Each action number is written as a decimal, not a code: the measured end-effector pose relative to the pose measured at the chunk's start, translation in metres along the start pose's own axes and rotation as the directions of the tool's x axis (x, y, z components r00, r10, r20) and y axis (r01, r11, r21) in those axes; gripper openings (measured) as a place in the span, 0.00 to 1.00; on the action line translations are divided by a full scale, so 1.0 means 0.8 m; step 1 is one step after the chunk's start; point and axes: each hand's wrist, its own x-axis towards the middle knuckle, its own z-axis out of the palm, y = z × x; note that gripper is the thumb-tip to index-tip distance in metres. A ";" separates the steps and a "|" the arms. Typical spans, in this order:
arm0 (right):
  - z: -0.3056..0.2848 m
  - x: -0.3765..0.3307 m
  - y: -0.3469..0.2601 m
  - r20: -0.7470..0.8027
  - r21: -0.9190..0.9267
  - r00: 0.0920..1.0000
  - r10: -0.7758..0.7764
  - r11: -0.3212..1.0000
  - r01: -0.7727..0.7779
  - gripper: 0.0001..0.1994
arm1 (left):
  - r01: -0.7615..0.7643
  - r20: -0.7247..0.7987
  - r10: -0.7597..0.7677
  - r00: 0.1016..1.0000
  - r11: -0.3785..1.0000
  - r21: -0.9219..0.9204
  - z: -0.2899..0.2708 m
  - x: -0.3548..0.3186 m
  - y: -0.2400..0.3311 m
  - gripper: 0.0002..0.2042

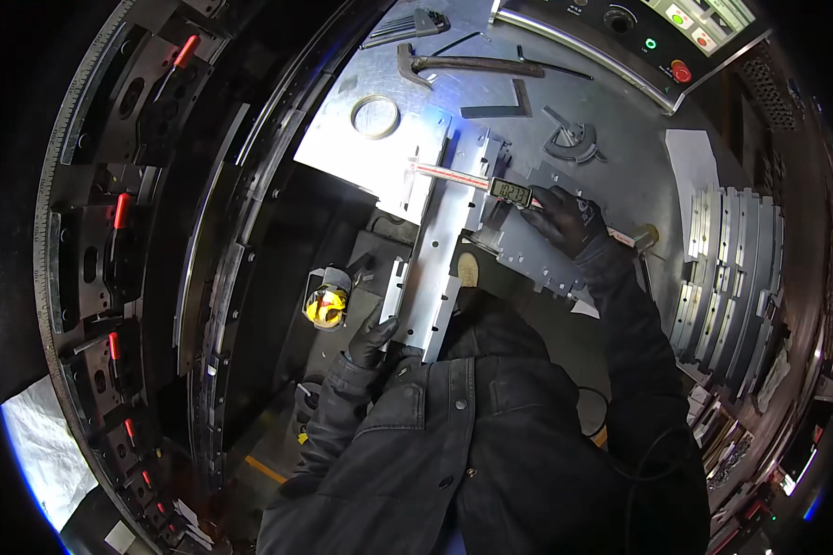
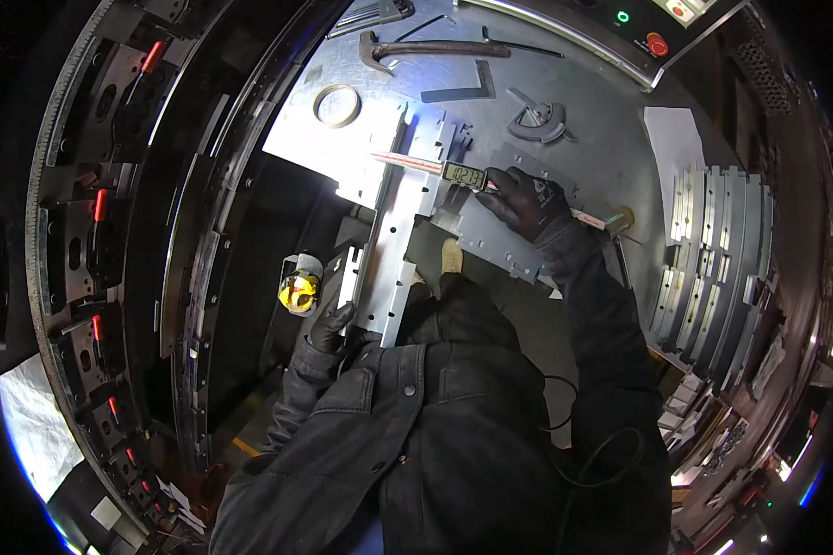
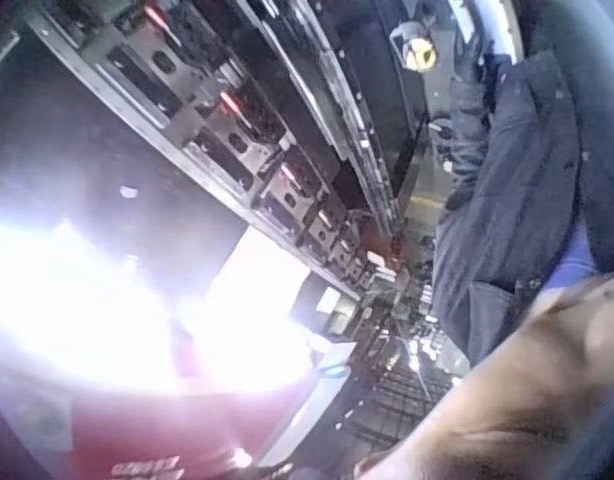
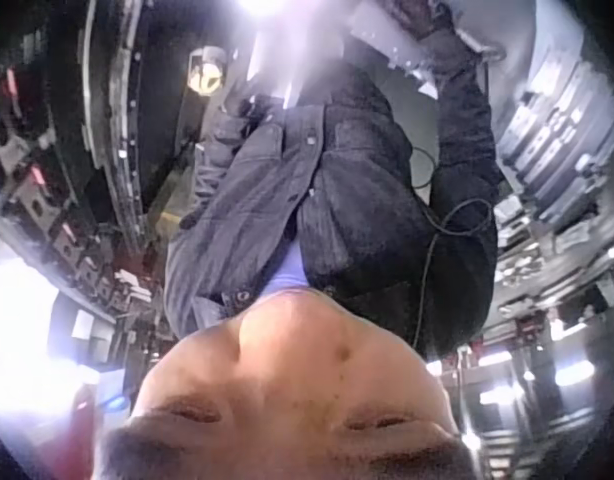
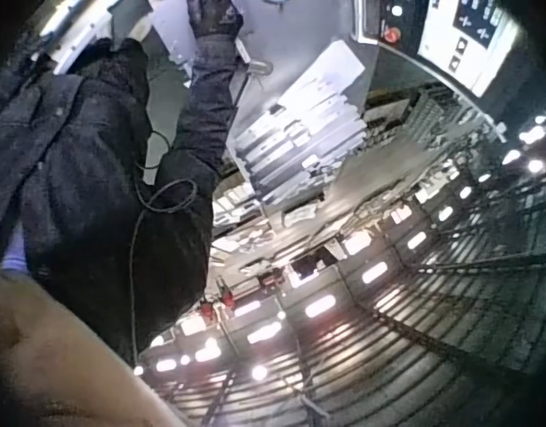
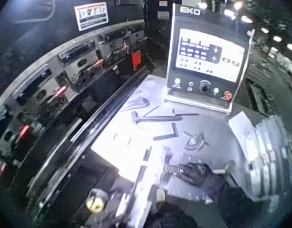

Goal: Bending metal sheets using a press brake and measuring the resulting parts with digital calipers.

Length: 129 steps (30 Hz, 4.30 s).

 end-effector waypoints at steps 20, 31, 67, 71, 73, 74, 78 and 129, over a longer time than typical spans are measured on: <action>0.013 -0.006 0.001 -0.022 0.176 0.994 0.103 0.979 -0.098 0.13 | 0.070 0.040 -0.063 0.997 0.974 -0.216 -0.028 0.014 -0.026 0.28; -0.017 0.004 -0.027 0.003 0.054 0.992 0.126 0.991 -0.126 0.13 | 0.026 -0.031 -0.024 0.999 0.999 0.044 -0.010 0.001 0.001 0.27; -0.018 0.054 0.041 0.022 0.098 0.999 0.033 0.995 -0.035 0.14 | 0.009 -0.041 -0.008 0.999 1.000 0.012 -0.003 0.002 0.002 0.26; -0.009 0.049 0.048 0.075 0.004 0.992 0.106 0.994 -0.107 0.14 | 0.035 -0.106 -0.035 0.994 0.999 -0.007 0.023 -0.009 0.024 0.27; -0.006 0.048 0.049 -0.008 0.004 1.000 0.027 1.000 -0.027 0.13 | 0.016 -0.051 -0.016 0.999 1.000 -0.012 -0.011 0.000 0.002 0.28; -0.005 0.047 0.049 -0.049 0.000 0.999 -0.012 1.000 0.012 0.12 | 0.007 -0.022 -0.007 1.000 1.000 -0.015 -0.022 0.004 -0.005 0.28; -0.005 0.043 0.052 -0.091 -0.011 0.995 -0.028 1.000 0.027 0.13 | 0.012 -0.002 -0.012 1.000 1.000 -0.017 -0.022 0.004 -0.005 0.29; 0.001 0.046 0.060 -0.012 0.014 0.998 0.054 0.998 -0.054 0.18 | 0.000 0.031 -0.004 1.000 0.993 0.122 -0.018 0.003 -0.003 0.29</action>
